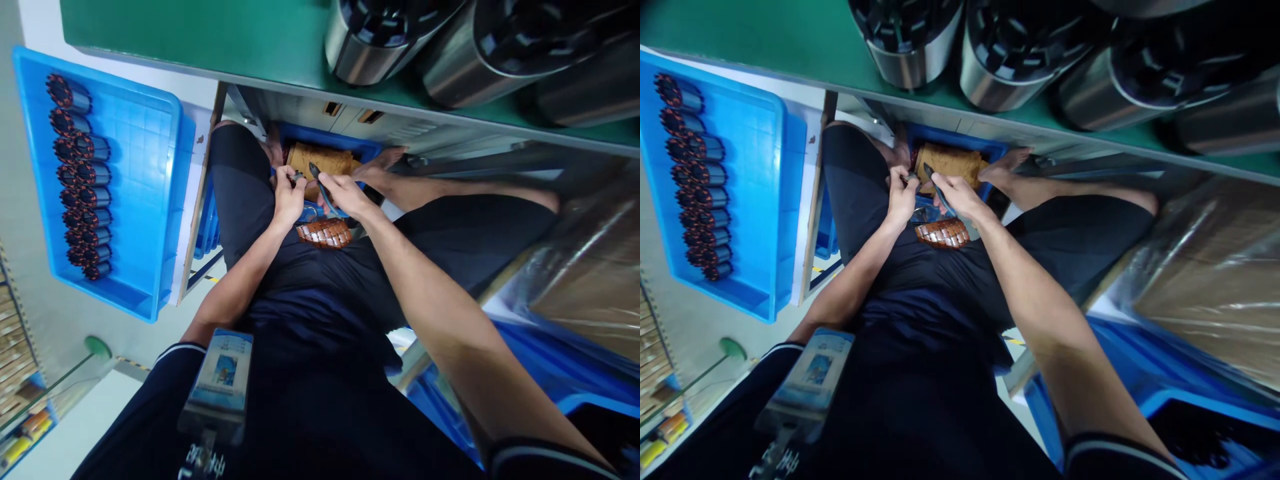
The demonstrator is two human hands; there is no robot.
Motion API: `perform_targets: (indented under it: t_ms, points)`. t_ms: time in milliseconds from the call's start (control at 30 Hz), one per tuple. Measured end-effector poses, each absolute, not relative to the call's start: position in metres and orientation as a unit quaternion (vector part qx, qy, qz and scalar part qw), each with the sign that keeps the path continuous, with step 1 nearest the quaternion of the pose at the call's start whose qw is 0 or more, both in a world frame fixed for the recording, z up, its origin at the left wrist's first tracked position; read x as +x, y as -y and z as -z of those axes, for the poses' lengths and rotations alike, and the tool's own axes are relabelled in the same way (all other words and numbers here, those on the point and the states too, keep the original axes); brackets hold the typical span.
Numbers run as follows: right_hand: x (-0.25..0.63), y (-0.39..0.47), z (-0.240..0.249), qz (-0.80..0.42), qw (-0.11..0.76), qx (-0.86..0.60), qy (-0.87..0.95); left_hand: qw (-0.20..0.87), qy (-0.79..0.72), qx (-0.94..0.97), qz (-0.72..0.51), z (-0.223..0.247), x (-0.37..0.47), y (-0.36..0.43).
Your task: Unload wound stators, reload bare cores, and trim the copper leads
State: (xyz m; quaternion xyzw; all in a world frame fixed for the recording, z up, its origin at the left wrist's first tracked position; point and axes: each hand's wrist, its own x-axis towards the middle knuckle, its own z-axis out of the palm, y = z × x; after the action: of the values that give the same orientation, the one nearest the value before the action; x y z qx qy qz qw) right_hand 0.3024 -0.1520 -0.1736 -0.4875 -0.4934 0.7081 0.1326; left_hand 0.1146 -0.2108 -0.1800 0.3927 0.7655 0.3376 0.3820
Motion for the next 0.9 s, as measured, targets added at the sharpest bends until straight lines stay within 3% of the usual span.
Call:
perform_targets:
  t_ms: [133,267,400,467,567,633,900]
  points:
    - [0.308,0.157,0.148,-0.734,0.216,-0.461,0.449,0.326,-0.703,0.509,-0.374,0.152,0.116,0.228]
    - [0.314,0.18,0.096,-0.775,0.254,-0.4,0.418,0.18,-0.554,0.718,-0.382,0.098,0.116,0.25]
    - [0.327,0.203,0.047,-0.749,0.28,-0.372,0.471,0.132,-0.5,0.742,-0.427,0.044,0.108,0.266]
    - [0.335,0.212,0.032,-0.715,0.298,-0.363,0.517,0.246,-0.509,0.689,-0.453,0.02,0.104,0.275]
    - [0.342,0.22,0.014,-0.67,0.318,-0.333,0.582,0.586,-0.49,0.49,-0.419,-0.015,0.104,0.287]
    - [0.345,0.221,0.001,-0.642,0.324,-0.314,0.62,0.699,-0.461,0.358,-0.413,-0.033,0.108,0.291]
    - [0.353,0.232,-0.05,-0.527,0.278,-0.35,0.723,0.673,-0.469,0.348,-0.454,-0.044,0.113,0.296]
